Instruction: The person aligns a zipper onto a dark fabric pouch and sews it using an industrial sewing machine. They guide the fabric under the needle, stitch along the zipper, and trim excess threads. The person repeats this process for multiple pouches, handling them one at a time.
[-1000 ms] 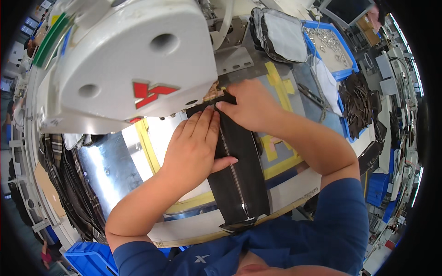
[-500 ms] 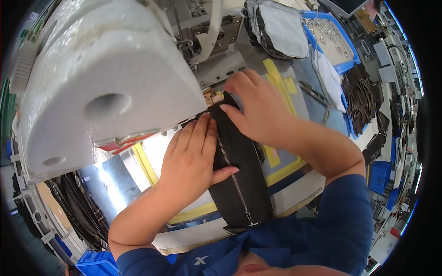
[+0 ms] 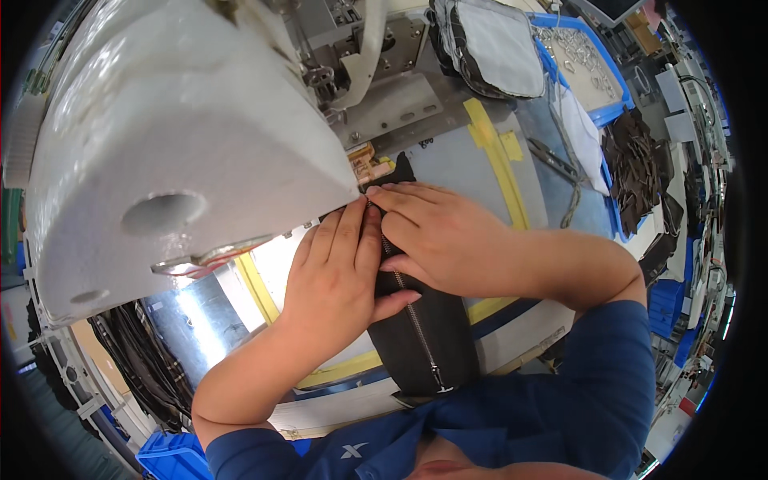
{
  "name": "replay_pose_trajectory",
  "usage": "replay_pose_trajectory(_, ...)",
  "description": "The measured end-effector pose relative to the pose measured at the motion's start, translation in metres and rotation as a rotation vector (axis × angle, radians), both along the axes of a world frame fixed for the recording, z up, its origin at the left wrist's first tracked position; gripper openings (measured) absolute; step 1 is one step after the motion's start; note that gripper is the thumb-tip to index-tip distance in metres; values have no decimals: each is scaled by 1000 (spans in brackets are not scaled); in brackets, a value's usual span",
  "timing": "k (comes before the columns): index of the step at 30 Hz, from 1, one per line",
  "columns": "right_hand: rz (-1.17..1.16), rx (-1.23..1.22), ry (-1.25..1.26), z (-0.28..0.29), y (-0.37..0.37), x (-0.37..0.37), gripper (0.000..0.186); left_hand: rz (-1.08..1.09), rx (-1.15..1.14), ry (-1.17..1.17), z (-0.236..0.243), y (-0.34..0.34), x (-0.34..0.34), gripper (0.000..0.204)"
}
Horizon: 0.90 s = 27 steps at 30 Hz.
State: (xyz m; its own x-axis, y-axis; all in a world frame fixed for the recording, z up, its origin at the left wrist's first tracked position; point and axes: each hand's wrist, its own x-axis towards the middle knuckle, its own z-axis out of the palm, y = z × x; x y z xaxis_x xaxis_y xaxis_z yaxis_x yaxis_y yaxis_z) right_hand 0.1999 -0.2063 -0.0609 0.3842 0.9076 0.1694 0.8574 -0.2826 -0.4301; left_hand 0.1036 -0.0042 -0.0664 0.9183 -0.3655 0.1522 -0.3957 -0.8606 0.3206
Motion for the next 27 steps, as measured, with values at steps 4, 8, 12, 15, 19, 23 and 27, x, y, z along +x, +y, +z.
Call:
replay_pose_trajectory(4,12,22,-5,-2,-1,0,46,17,8,-2,0,0,-2,104)
replay_pose_trajectory(8,1,31,30,5,-5,4,46,4,21,18,1,-2,0,107)
replay_pose_trajectory(12,-56,22,123,18,-15,18,41,-6,6,33,-3,-1,-2,108)
replay_pose_trajectory(15,-251,41,37,54,-35,35,33,21,67,-15,-3,-2,-7,105)
replay_pose_trajectory(19,-644,-98,-99,82,-113,92,22,16,93,-49,-3,-4,-8,102)
replay_pose_trajectory(23,-898,-460,-55,76,-246,137,20,-21,57,-68,-7,-6,-5,101)
replay_pose_trajectory(27,-965,-524,170,51,-307,129,27,-4,62,-73,-7,-4,-8,101)
